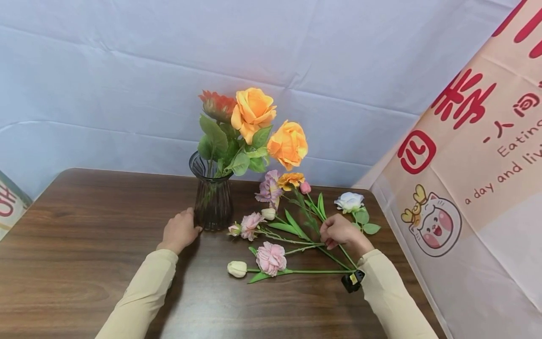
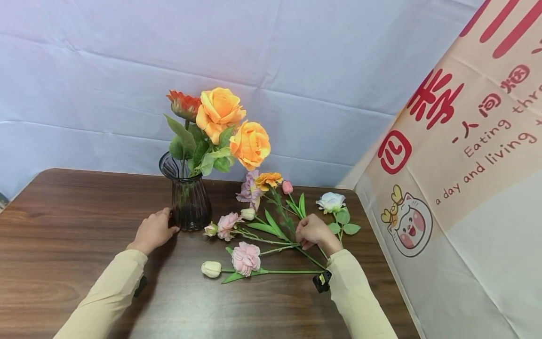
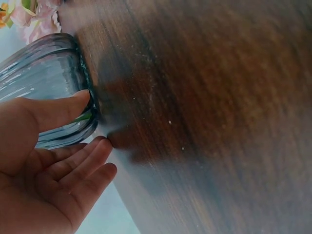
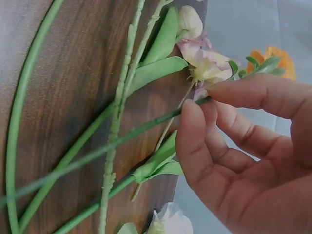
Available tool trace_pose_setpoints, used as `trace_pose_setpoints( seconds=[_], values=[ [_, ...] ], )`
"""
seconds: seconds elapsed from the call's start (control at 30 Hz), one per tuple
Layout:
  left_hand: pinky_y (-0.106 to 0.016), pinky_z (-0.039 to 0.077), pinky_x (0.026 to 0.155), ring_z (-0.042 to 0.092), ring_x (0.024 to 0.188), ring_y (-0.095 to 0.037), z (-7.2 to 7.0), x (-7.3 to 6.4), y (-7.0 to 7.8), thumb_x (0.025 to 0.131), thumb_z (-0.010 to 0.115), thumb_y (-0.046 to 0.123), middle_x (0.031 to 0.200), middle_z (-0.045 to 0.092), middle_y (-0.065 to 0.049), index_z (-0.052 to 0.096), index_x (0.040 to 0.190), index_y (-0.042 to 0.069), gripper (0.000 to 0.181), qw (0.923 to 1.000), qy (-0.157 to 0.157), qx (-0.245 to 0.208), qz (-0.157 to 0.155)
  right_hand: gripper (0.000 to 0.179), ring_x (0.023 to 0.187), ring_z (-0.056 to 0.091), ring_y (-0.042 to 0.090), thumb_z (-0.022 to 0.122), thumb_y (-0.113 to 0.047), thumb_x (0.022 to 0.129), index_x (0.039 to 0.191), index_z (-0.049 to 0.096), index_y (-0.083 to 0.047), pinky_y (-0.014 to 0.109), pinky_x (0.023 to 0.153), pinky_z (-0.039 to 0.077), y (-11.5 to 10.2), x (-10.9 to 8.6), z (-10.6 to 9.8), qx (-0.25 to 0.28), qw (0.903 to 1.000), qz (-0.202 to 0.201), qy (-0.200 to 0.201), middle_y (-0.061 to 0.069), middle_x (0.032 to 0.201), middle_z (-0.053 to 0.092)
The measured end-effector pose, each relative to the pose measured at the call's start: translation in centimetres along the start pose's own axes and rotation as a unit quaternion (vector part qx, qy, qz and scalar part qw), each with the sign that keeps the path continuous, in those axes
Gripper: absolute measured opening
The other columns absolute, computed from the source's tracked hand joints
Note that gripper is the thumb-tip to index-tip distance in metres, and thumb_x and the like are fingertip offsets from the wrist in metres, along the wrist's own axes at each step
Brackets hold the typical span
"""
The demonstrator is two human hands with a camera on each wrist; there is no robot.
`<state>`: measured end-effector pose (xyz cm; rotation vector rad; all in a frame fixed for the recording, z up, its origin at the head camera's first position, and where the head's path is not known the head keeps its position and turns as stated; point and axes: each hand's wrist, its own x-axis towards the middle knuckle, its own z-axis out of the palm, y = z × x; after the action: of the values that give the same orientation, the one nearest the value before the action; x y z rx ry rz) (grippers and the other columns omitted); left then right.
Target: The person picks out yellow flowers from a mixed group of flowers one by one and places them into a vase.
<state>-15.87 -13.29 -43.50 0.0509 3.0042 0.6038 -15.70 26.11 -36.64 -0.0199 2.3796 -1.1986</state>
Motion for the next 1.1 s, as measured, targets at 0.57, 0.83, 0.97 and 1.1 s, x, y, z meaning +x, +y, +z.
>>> trace_pose_setpoints(
  seconds=[0.57, 0.83, 0.97, 1.1],
  values=[
    [-0.053, 0.047, 0.072, 0.056, 0.089, -0.047, 0.0, -0.1, 0.0, 0.083, 0.065, 0.017, 0.110, 0.055, -0.032, 0.042, 0.124, -0.014, 0.056, 1.0000, -0.004, -0.002, -0.003, 0.008, 0.051, 0.058, 0.020, 0.051, 0.012, 0.075, 0.074, 0.053, 0.005, 0.040, 0.058, 0.054, -1.4, -0.4, -0.8, 0.060, 0.9974, 0.023, -0.032, 0.013, 0.063, 0.056],
    [-0.053, 0.047, 0.074, 0.055, 0.091, -0.047, -0.3, -0.2, 0.3, 0.084, 0.065, 0.017, 0.111, 0.054, -0.032, 0.042, 0.124, -0.014, 0.055, 0.9999, -0.010, -0.001, -0.007, 0.007, 0.054, 0.061, 0.019, 0.052, 0.011, 0.078, 0.072, 0.053, 0.007, 0.033, 0.059, 0.055, -1.3, -0.3, -1.2, 0.118, 0.9911, 0.029, -0.055, 0.015, 0.067, 0.058],
    [-0.053, 0.047, 0.074, 0.056, 0.091, -0.047, -0.4, -0.2, 0.3, 0.084, 0.065, 0.017, 0.111, 0.054, -0.032, 0.042, 0.123, -0.014, 0.055, 0.9999, -0.010, -0.001, -0.005, 0.004, 0.054, 0.061, 0.018, 0.051, 0.011, 0.078, 0.074, 0.052, 0.009, 0.032, 0.060, 0.055, -1.4, -0.3, -1.3, 0.147, 0.9865, 0.037, -0.063, 0.015, 0.067, 0.059],
    [-0.053, 0.047, 0.073, 0.056, 0.090, -0.047, -0.4, -0.2, 0.3, 0.084, 0.065, 0.017, 0.111, 0.054, -0.032, 0.042, 0.123, -0.014, 0.055, 0.9999, -0.011, 0.000, -0.004, 0.006, 0.054, 0.062, 0.018, 0.049, 0.012, 0.078, 0.073, 0.050, 0.009, 0.032, 0.061, 0.055, -1.4, -0.3, -1.3, 0.168, 0.9826, 0.033, -0.073, 0.014, 0.065, 0.060]
  ],
)
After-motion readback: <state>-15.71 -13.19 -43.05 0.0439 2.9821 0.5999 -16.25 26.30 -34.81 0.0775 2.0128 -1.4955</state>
